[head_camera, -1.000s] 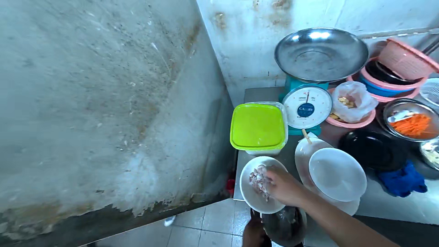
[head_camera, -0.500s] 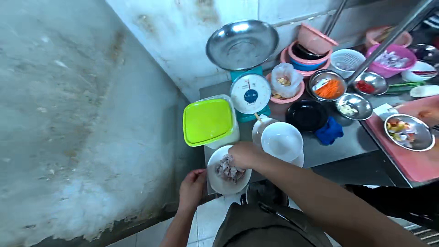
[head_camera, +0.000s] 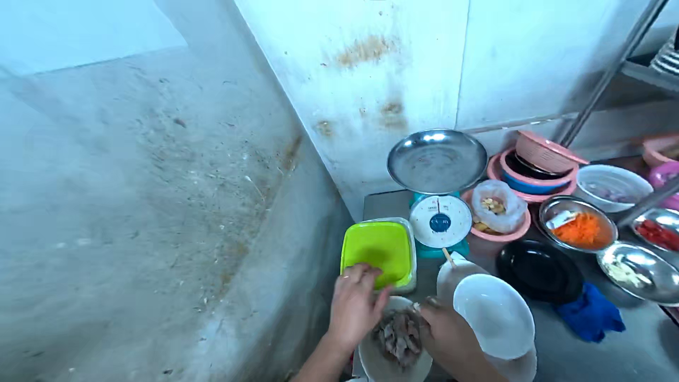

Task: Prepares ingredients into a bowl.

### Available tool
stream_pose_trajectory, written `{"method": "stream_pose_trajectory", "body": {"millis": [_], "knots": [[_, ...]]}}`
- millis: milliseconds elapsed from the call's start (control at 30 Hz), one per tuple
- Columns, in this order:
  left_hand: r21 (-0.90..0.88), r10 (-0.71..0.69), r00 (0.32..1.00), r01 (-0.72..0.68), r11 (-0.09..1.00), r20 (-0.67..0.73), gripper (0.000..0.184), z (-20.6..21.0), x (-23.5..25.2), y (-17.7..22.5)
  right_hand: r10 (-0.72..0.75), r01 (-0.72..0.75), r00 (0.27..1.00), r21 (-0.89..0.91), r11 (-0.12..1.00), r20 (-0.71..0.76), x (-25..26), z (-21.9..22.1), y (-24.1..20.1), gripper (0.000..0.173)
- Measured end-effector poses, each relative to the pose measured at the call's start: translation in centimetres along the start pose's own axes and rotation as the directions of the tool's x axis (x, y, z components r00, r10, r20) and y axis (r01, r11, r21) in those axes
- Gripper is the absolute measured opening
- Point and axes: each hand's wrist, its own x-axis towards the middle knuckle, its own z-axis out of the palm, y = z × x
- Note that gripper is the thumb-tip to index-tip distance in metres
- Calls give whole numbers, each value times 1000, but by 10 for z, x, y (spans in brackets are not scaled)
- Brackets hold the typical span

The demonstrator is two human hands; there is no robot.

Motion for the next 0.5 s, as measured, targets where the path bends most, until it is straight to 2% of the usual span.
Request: {"method": "stream_pose_trajectory", "body": {"millis": [33, 67, 133, 200, 233, 300, 367, 433, 500], "knots": [[66, 14, 993, -22, 998, 115, 55, 3, 12, 10, 1, 0, 1000, 43, 999, -14, 3, -3, 3, 27], [113, -6, 970, -22, 993, 244, 61, 5, 22, 21, 0, -4, 999, 88, 996, 42, 6, -5, 6, 28], [172, -67, 870, -21, 985, 489, 58, 4, 41, 39, -20, -9, 986, 175, 985, 166, 9, -9, 18, 30], [164, -67, 793, -42, 986, 606, 43, -5, 52, 42, -50, 27, 997, 309, 951, 67, 7, -17, 30, 27], [140, -36, 798, -61, 988, 601, 36, -12, 51, 37, -50, 58, 998, 385, 921, -32, 7, -24, 33, 24], [90, 21, 889, -69, 994, 457, 26, -30, 41, 22, -2, 75, 989, 486, 870, -149, 16, -54, 30, 21], [49, 34, 992, -40, 998, 119, 19, -44, 32, 2, -23, 77, 991, 415, 906, -135, 39, -88, 12, 25], [-28, 9, 986, -14, 1000, -164, 17, -49, 30, -19, -106, 91, 992, 175, 980, 74, 75, -105, -24, 31], [-92, -19, 950, -10, 996, -311, 17, -47, 29, -31, -153, 191, 936, -93, 977, 318, 123, -85, -56, 34]]}}
